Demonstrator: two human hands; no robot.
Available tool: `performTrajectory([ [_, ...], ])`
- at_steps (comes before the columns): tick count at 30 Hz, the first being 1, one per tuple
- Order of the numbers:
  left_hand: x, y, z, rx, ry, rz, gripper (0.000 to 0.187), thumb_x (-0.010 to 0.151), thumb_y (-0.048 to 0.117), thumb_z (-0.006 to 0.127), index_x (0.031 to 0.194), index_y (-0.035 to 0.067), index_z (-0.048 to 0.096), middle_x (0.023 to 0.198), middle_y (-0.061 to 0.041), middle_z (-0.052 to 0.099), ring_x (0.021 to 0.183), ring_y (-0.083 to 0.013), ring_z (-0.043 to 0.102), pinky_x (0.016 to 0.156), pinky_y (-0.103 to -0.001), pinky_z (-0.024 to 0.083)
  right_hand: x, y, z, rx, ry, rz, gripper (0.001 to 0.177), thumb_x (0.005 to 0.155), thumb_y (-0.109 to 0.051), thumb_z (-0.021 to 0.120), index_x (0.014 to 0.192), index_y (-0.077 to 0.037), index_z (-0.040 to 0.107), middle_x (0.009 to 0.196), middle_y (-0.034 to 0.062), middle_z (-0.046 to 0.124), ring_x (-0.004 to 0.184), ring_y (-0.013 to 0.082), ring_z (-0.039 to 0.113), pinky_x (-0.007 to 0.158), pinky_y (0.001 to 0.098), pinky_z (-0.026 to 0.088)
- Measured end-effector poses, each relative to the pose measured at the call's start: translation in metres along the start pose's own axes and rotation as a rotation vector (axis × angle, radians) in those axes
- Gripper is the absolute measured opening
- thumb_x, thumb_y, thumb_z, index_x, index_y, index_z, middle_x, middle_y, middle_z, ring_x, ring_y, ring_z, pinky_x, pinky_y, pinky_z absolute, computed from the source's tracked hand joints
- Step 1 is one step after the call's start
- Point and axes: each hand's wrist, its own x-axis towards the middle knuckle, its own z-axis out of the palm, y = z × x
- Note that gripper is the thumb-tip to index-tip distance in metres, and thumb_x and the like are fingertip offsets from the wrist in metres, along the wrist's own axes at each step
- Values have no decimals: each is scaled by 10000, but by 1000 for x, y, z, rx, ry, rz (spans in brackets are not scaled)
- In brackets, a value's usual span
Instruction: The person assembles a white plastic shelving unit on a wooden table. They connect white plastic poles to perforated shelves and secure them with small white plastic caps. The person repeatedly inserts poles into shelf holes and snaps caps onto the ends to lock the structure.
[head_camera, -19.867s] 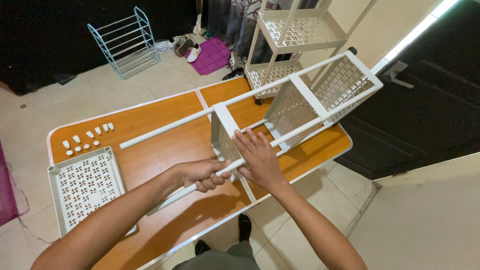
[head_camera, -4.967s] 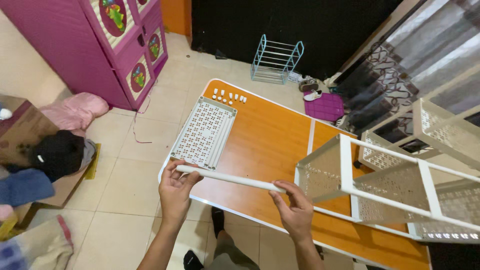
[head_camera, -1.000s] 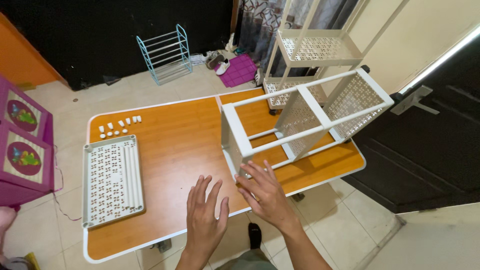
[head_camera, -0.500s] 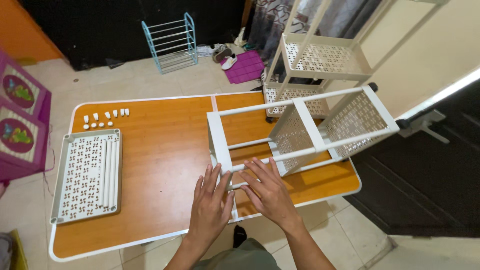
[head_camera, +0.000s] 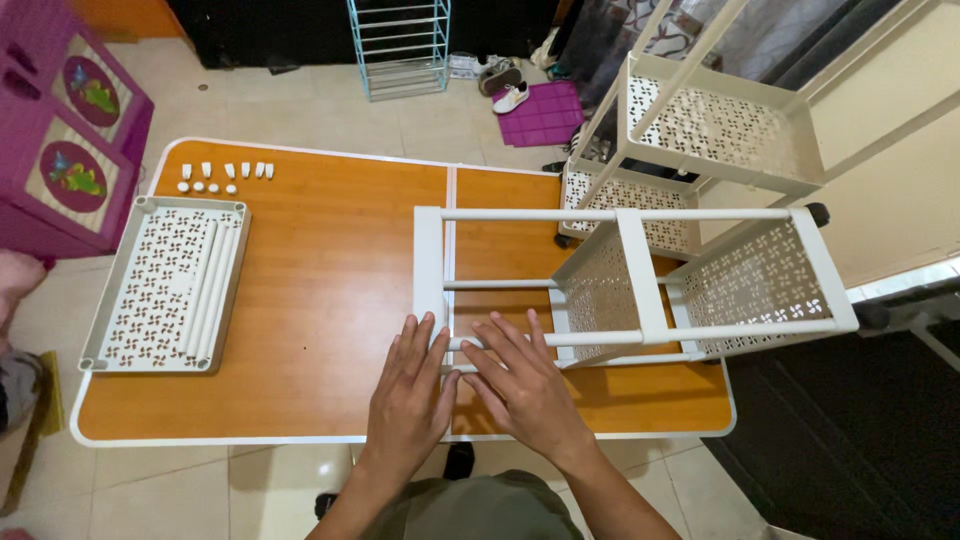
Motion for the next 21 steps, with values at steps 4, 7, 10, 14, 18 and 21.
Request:
performTrajectory([
  [4,-1,5,4,7,26,-45,556,875,68,742,1396,2,560,1513,-217,498,1428,-438,459,1104,-506,463,-2,5,-2,2,-22,-15,415,881,-182,783,1270,-73,689,1371,143,632,1353,350,548,1198,613,286],
  [7,2,6,4,9,43,-62,565,866,53,741,1399,-3,562,1501,-219,516,1416,-432,477,1078,-475,485,1,8,-3,-1,-19,-16,415,879,-173,776,1267,-58,684,1364,154,637,1346,351,557,1198,597,300],
  [10,0,6,0,6,32,-62,566,864,50,742,1397,-5,558,1497,-210,529,1415,-414,490,1088,-468,483,4,6,-3,-5,-11,-22,409,884,-173,768,1259,-35,677,1346,161,638,1327,355,570,1195,590,310],
  [14,2,-3,-6,11,7,-10,573,862,65,750,1402,14,566,1499,-178,538,1407,-384,502,1136,-513,437,12,1,1,1,-14,-21,436,894,-200,761,1267,2,658,1291,162,649,1261,353,593,1176,576,339],
  [18,6,-15,-14,-8,-72,44,597,841,86,758,1409,49,576,1496,-149,549,1402,-361,516,1165,-536,395,21,-4,5,-1,-45,-19,445,894,-221,760,1258,8,649,1237,155,663,1221,335,604,1157,547,377],
  [21,13,-25,-17,15,-121,101,616,840,109,770,1419,61,567,1493,-151,551,1394,-364,510,1157,-543,385,29,-5,9,-37,-50,-31,446,897,-228,762,1258,6,647,1236,154,669,1223,320,605,1158,536,380],
])
